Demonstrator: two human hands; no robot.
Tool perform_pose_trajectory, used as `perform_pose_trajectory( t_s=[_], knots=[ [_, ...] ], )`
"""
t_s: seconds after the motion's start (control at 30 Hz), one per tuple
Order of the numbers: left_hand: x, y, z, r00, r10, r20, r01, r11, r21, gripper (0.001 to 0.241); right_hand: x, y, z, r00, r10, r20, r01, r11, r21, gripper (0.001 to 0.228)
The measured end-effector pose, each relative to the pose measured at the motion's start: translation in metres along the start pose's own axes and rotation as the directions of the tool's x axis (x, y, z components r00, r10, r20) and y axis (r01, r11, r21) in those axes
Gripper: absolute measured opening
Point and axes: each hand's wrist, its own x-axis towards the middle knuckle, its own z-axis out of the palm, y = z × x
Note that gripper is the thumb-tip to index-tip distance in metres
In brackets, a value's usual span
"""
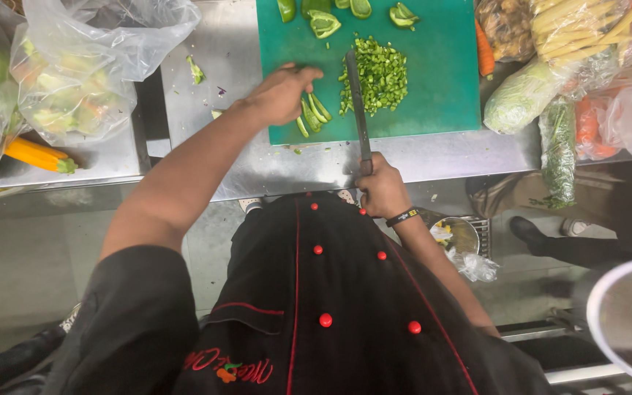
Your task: The person chops green bell peppers on a green cutting board using a knife. They repeatedly slice the peppers into small pieces, gather the chopped pieces, and transfer them into a metal container. The person also briefly handles a cucumber and a plastic bag.
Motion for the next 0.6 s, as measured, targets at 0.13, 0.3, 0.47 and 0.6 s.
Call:
perform_pose_trajectory(
  t_s=[0.13,0.3,0.47,0.6],
  knots=[
    [-0.005,0.002,-0.006,0.977,0.208,0.053,-0.214,0.955,0.206,0.079,0.000,0.003,-0.003,1.000,-0.005,0.030,0.006,0.999,-0.035,0.023],
    [-0.004,0.007,-0.003,0.885,0.421,0.200,-0.464,0.831,0.307,0.062,0.006,0.002,-0.003,0.988,-0.020,0.154,0.032,0.996,-0.081,0.024],
    [-0.009,0.024,0.008,0.956,0.279,0.095,-0.292,0.942,0.167,0.039,0.013,-0.008,-0.009,0.983,0.004,0.183,0.020,0.991,-0.129,0.025],
    [-0.015,0.046,0.023,0.979,0.173,-0.105,-0.134,0.944,0.301,0.028,0.023,-0.028,-0.024,0.977,0.113,0.180,-0.065,0.966,-0.252,0.012]
  ],
)
